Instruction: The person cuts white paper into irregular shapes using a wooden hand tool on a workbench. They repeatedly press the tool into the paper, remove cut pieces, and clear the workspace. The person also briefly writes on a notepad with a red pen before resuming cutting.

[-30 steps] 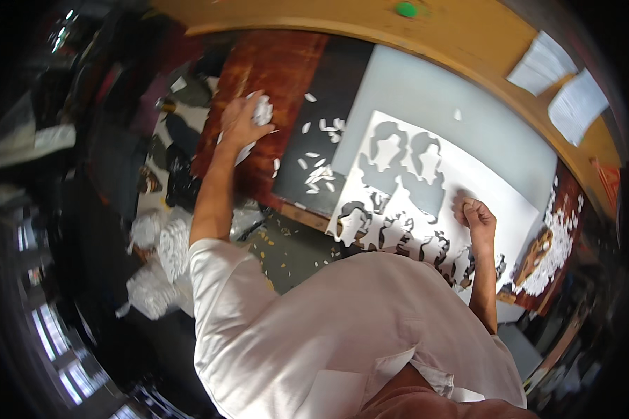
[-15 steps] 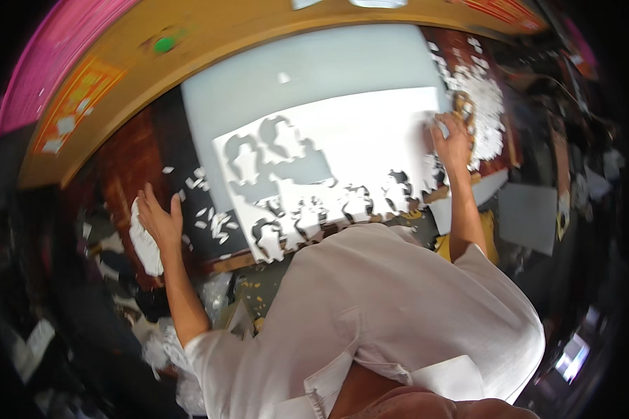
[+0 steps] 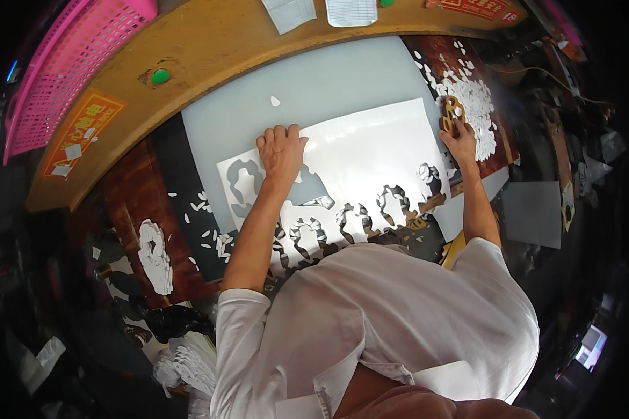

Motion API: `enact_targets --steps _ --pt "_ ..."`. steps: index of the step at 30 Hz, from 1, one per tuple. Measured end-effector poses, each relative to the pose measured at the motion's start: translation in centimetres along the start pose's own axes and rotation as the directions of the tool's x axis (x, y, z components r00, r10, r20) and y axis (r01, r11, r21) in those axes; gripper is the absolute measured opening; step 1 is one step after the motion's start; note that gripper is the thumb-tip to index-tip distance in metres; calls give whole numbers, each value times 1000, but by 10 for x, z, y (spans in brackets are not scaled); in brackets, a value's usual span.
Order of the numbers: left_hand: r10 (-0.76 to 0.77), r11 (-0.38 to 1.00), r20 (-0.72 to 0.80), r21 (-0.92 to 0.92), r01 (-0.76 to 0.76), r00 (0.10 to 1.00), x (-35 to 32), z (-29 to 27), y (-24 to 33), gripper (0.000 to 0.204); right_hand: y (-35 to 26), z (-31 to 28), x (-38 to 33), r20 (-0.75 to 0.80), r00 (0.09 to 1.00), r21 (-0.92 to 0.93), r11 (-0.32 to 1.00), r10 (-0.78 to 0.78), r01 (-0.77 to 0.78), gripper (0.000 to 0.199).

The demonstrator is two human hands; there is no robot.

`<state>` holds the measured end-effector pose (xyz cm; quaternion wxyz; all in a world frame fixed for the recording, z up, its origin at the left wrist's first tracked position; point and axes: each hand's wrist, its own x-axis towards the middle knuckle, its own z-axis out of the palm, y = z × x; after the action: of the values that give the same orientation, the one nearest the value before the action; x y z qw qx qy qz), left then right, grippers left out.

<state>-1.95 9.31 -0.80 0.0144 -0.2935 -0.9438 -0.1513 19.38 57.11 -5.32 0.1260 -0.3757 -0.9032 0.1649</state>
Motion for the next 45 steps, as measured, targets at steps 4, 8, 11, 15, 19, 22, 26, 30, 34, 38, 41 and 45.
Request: enact_targets --steps 4,8,11,15,19,22,26,30,34,38,41,45 --pt "15 994 -115 -102 -27 993 25 -17 -10 26 3 9 -2 -72 997 36 999 -4 6 73" --pt "-30 998 -199 -62 18 980 54 -15 -39 27 3 -1 6 -18 1000 69 997 -26 27 72" --pt "-131 987 -185 70 147 974 43 2 -59 39 -2 -33 12 229 941 573 747 249 -337 65" --pt "64 990 -474 143 5 878 29 22 -71 40 -13 -84 0 282 953 958 -94 115 -272 46" --pt "22 988 -268 154 20 963 27 22 -70 32 -34 -66 -33 412 906 711 -587 -96 -386 78" --pt "50 995 -214 99 -30 975 18 14 -71 32 -39 -47 -44 717 697 453 -776 26 -438 71" --pt "146 989 -235 0 -150 961 -11 1 -72 44 -49 -60 -34 457 881 886 -150 120 -439 53" --pt "165 985 -220 -20 -173 962 -28 -3 -73 58 -100 -66 -44 62 992 769 629 108 -116 47" --pt "93 995 -170 -25 -99 981 -31 1 -72 62 -179 -37 -79 -116 856 618 638 -504 459 45" --pt "53 996 -199 -58 -66 979 -32 6 -76 67 -260 4 -124 35 628 532 546 -778 647 43" --pt "19 996 -165 -79 -33 986 -31 6 -81 70 -307 30 -145 -3 558 419 506 -830 754 43" --pt "14 998 -114 -63 -22 993 -31 3 -84 71 -325 49 -158 83 611 350 597 -787 722 45"
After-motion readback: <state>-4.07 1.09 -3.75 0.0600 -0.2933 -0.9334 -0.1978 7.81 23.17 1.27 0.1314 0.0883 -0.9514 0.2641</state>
